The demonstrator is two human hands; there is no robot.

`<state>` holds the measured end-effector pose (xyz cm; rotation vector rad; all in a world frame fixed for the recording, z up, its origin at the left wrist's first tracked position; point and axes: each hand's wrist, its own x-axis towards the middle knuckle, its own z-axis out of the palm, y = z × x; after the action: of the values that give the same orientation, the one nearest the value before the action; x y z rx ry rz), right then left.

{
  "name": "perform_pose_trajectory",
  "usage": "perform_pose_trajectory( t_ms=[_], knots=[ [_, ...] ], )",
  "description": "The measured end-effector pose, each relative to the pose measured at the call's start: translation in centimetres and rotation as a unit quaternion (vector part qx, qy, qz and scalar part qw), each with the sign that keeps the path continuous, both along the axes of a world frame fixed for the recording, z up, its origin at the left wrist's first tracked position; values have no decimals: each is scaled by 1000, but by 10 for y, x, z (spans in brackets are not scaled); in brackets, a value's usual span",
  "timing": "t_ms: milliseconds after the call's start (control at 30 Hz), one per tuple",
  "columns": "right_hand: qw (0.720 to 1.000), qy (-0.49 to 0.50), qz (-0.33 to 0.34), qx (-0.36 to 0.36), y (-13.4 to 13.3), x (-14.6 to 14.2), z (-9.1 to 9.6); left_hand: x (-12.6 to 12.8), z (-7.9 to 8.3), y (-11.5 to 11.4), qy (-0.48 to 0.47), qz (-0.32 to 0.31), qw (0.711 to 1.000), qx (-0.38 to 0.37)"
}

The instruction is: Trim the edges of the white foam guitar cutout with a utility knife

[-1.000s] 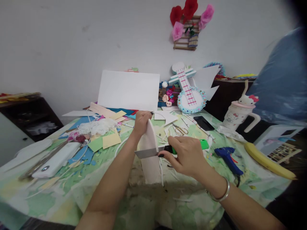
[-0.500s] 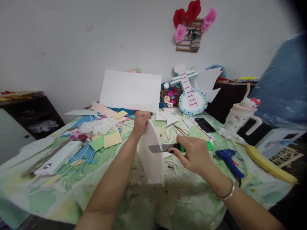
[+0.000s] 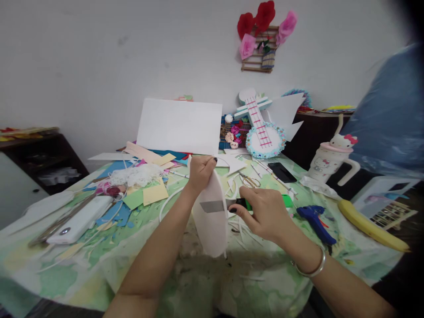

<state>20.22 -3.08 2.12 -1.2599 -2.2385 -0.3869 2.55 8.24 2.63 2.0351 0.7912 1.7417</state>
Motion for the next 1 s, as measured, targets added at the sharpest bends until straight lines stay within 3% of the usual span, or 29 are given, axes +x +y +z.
perform_pose_trajectory(
  t_ms=[667, 1000],
  knots=[
    [999, -7, 41, -29, -5, -1, 9, 9, 6, -21, 54, -73, 995, 49],
    [998, -12, 48, -23, -8, 1, 8, 7, 5, -26, 49, -78, 993, 77]
  ],
)
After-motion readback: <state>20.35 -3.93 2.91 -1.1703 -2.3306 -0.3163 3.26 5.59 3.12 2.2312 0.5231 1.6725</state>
